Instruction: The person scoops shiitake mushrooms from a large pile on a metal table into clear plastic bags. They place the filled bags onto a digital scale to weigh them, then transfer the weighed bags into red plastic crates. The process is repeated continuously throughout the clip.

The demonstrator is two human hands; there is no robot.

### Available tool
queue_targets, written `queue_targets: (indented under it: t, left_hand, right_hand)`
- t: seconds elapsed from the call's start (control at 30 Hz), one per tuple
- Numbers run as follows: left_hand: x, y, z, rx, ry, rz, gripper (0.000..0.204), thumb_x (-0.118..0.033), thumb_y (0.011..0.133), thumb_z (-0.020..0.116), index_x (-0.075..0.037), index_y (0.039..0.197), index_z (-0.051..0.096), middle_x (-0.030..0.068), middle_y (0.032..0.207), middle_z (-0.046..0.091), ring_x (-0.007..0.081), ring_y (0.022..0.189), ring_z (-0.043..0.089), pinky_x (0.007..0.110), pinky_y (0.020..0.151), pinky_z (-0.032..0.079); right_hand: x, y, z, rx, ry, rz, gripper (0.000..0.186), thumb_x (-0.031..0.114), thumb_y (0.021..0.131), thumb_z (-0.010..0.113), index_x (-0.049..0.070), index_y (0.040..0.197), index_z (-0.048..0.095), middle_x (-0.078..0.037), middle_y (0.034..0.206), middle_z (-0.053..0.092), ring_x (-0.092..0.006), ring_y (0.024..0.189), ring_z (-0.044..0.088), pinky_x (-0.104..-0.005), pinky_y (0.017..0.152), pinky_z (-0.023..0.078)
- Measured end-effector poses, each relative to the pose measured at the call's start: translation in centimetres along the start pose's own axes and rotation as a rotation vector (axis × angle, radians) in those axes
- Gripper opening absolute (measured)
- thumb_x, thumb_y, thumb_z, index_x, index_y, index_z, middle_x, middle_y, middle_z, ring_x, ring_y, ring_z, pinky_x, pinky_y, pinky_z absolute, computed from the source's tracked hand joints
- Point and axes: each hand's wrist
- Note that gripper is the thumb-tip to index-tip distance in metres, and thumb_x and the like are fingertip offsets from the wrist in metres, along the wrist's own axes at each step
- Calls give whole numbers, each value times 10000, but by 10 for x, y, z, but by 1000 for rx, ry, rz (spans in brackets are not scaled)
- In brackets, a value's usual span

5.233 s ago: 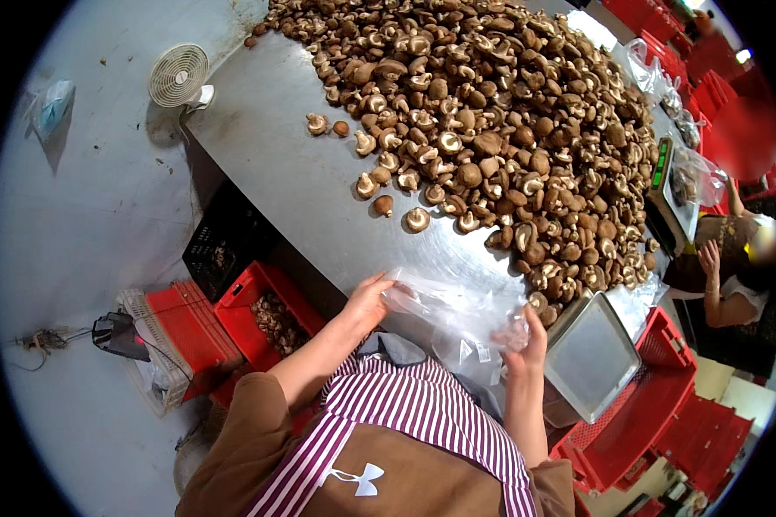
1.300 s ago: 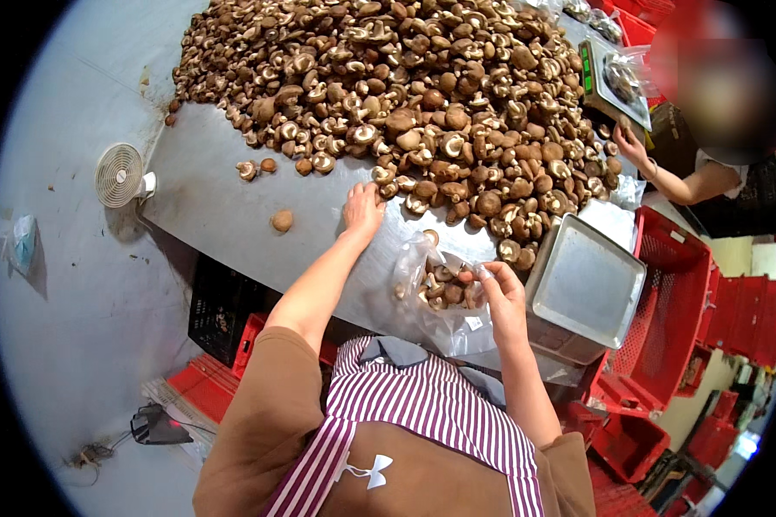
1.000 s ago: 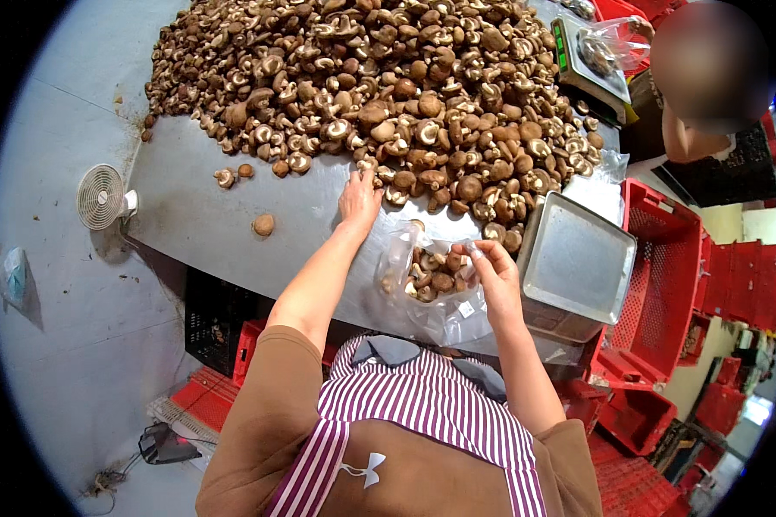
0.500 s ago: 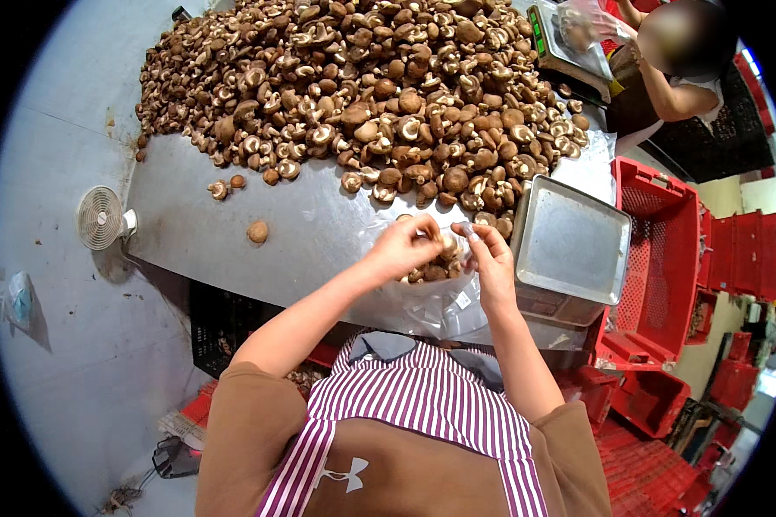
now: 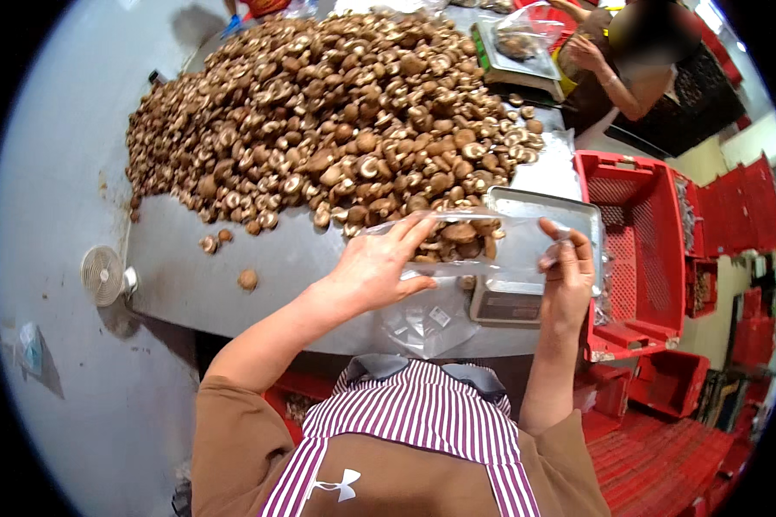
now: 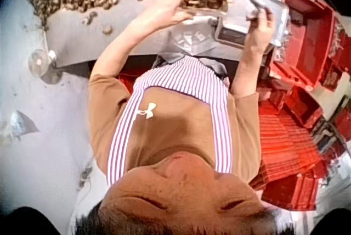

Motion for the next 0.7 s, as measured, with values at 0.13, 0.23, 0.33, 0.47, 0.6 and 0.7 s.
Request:
queue_targets:
  t: [0.13, 0.23, 0.33, 0.47, 0.6, 0.7]
  left_hand:
    - [-46, 54, 0, -107, -63, 140, 963, -461, 798, 728, -104, 1536, 222, 147, 1514, 375, 330, 1151, 603, 424, 839, 559]
    - [-76, 92, 19, 11, -115, 150, 962, -435, 812, 721, -119, 1545, 185, 151, 1532, 344, 363, 1105, 618, 459, 861, 542]
    - [-81, 124, 69, 80, -130, 124, 959, -408, 797, 740, -134, 1541, 200, 159, 1519, 364, 386, 1056, 631, 460, 857, 539]
    - [-89, 135, 91, 57, -149, 176, 915, -358, 809, 738, -136, 1533, 225, 147, 1499, 401, 359, 1091, 625, 443, 873, 540]
    - [-96, 135, 87, -256, -228, 324, 761, -237, 824, 734, -108, 1477, 365, 150, 1370, 540, 329, 1135, 600, 422, 926, 509]
    - [-101, 135, 76, -330, -270, 312, 697, -182, 808, 745, -75, 1426, 440, 149, 1236, 611, 335, 1039, 598, 416, 899, 488]
  right_hand:
    - [46, 26, -37, -70, -88, -187, 147, 85, 1003, 501, 65, 1115, 595, -194, 1150, 682, -58, 679, 550, -205, 645, 469]
    - [57, 40, -74, -212, -154, -153, 148, 86, 1000, 509, 71, 1113, 604, -140, 1133, 697, -57, 663, 553, -205, 621, 471]
    - [22, 50, -139, -282, -258, -23, 155, 78, 996, 513, 59, 1119, 605, -101, 1129, 703, -53, 667, 553, -200, 609, 466]
    - [-1, 32, -186, -274, -289, 51, 245, 136, 998, 533, 37, 1220, 561, -98, 1152, 689, -73, 737, 590, -221, 641, 480]
    - [26, 21, -175, -191, -393, 60, 347, 84, 976, 545, 13, 1312, 494, -104, 1242, 624, -133, 1022, 580, -265, 873, 466]
    - [43, 18, -176, -122, -404, 45, 441, 60, 959, 568, -7, 1376, 441, -146, 1320, 548, -213, 1240, 511, -351, 1084, 362]
Point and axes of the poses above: each hand's wrist, its own y-axis towards the middle knuckle, its own z-axis out of the palm, x = y × z
